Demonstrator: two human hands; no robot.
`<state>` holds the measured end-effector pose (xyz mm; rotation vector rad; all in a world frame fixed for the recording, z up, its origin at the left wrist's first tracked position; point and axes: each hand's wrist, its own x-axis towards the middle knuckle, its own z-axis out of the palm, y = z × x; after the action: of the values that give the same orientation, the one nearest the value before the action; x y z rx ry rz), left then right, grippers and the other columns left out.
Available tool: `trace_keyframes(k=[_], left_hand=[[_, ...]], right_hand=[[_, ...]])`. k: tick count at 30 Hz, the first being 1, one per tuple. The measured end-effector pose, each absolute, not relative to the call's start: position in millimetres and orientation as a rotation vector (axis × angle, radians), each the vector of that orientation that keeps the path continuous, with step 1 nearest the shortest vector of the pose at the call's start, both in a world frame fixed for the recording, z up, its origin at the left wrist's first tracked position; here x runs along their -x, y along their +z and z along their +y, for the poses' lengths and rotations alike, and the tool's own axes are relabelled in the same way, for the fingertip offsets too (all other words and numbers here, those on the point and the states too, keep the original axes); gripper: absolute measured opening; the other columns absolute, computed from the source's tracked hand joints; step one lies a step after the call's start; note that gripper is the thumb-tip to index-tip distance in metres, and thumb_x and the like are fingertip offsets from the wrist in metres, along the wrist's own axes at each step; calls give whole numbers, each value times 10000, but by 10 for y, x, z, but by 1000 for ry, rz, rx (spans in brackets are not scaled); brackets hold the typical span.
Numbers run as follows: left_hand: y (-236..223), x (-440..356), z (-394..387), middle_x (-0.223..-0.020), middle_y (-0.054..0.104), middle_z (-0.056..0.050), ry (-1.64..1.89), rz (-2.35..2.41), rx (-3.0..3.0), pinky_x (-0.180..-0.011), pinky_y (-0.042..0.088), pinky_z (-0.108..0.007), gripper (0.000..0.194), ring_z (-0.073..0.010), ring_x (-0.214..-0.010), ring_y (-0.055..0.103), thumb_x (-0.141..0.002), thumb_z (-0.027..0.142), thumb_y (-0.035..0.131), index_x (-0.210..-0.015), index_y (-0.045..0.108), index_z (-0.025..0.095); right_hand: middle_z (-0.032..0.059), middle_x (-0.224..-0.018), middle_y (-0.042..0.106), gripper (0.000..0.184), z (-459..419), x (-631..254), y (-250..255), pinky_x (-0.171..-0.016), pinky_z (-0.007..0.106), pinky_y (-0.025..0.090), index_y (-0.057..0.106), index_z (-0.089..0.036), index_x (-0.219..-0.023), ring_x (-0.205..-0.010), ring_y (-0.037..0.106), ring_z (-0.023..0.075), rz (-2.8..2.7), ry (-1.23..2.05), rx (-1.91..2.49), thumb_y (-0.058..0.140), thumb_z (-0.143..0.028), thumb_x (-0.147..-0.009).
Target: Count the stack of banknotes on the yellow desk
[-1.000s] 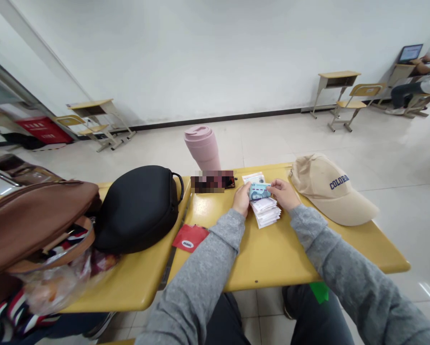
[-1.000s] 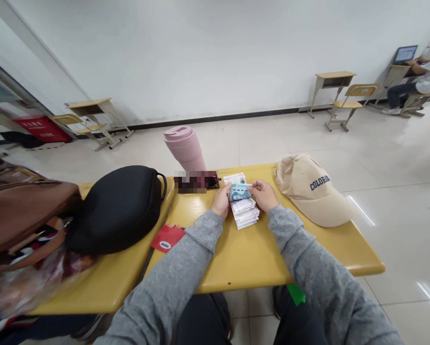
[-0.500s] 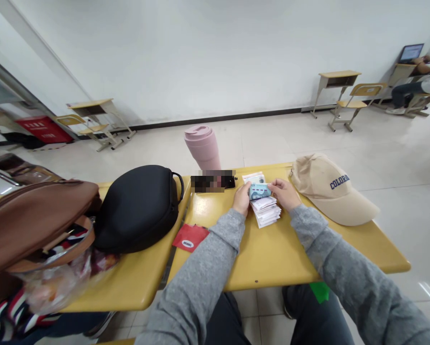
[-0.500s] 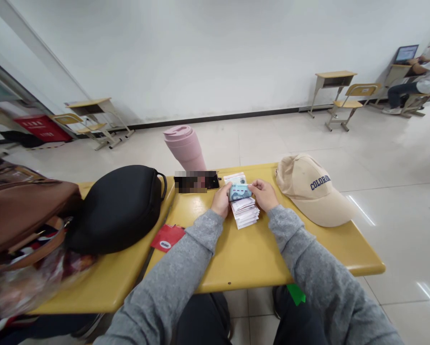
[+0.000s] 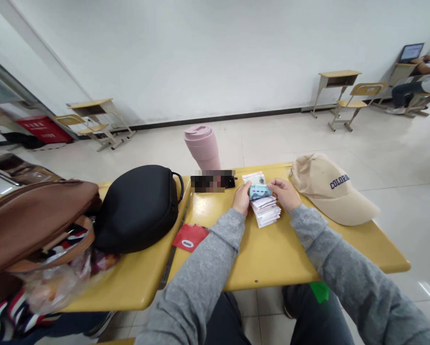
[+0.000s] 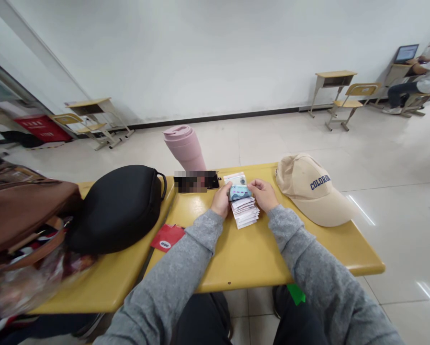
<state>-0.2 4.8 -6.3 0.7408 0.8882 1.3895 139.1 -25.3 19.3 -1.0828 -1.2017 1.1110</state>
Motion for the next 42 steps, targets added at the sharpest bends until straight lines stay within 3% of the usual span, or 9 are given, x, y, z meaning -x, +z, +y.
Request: trace_keyframes(k=[12,20,25,33,42], left_hand=[[-75,1,49,-673,661,-29,1376,877,-725,-717,467,-296,332,-159,-660,617,-628,430,712,-739,640,126],[-66,9,41,-697,680,-55,1352,827,-744,-745,476,-321,346,-182,-693,637,-626,417,718,-776,654,112],[-56,8,26,-696,682,-64,1359,831,-750,-743,483,-331,342,-193,-699,645,-627,408,720,-782,656,109],[-9,-2,-11,-803,706,-90,1329,831,-761,-829,477,-374,318,-219,-793,661,-615,337,741,-830,663,116],[21,3,-50,-856,714,-85,1298,857,-842,-833,472,-354,279,-205,-797,656,-574,267,760,-801,671,133]], right_hand=[[-63,-447,346,335,-271,-1377,207,-434,238,204,476,-194,-580,-431,282,73,-1214,1137,1071,646,-478,-632],[-12,-499,534,333,-216,-1393,119,-475,250,304,526,-192,-637,-468,413,105,-1242,1186,1033,620,-508,-687],[-18,-488,529,367,-221,-1406,121,-449,244,284,482,-195,-607,-436,367,89,-1267,1111,1122,656,-515,-658],[-24,-521,538,355,-201,-1409,109,-528,260,365,487,-197,-655,-511,475,120,-1200,986,1199,709,-468,-601],[-20,-506,504,389,-180,-1439,71,-484,259,306,495,-201,-602,-498,413,118,-1275,915,1273,677,-544,-617]])
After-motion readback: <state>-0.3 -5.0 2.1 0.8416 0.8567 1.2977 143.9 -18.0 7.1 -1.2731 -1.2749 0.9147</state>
